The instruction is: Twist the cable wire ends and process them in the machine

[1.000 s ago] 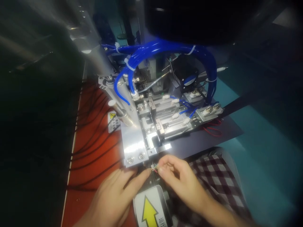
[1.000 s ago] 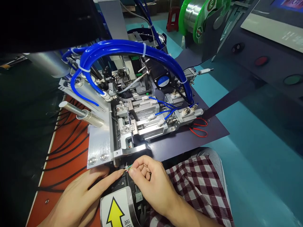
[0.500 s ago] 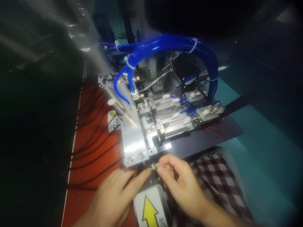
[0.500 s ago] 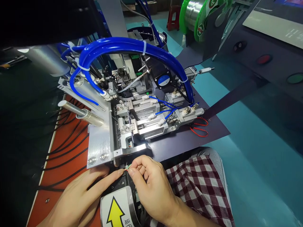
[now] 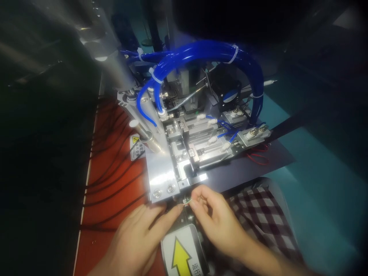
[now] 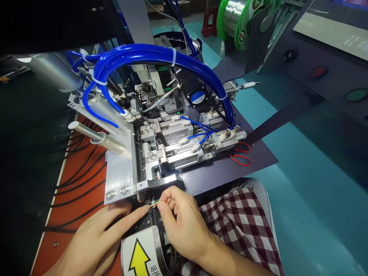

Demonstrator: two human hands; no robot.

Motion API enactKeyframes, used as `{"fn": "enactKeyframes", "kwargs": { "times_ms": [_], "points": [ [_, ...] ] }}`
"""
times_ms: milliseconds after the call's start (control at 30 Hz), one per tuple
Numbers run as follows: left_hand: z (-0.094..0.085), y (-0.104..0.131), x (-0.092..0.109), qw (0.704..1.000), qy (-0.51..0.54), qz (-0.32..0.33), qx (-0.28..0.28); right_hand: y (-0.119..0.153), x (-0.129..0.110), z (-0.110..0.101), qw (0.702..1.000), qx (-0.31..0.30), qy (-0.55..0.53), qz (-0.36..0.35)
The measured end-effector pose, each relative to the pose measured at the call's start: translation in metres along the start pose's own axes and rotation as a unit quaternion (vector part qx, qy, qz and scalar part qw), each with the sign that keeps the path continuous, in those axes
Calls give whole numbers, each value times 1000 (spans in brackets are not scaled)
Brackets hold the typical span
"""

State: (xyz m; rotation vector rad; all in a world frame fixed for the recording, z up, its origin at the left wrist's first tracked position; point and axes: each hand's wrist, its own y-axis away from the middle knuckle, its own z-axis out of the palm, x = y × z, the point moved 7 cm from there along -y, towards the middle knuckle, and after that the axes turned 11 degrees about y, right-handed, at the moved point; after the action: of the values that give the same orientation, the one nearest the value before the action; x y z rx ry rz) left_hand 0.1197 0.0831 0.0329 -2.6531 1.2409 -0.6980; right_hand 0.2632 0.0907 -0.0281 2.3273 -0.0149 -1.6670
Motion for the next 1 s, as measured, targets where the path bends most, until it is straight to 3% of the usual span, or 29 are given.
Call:
{"fn": "enactKeyframes", "kwargs": {
  "times_ms": [233,367,500,1000],
  "points": [
    [3,3,-2,1000,1,-2,-23,-2,4,0,1000,-7,-18,13],
    [3,7,-2,1000,6,-15,4,-1,-1,-6,1000,-7,-14,17],
    [9,10,-3,999,14,-33,-27,-2,-7,-11,1000,13,7,2],
    [7,13,-5,999,16,-43,-7,-5,-4,-8,1000,15,-22,10]
  ]
}}
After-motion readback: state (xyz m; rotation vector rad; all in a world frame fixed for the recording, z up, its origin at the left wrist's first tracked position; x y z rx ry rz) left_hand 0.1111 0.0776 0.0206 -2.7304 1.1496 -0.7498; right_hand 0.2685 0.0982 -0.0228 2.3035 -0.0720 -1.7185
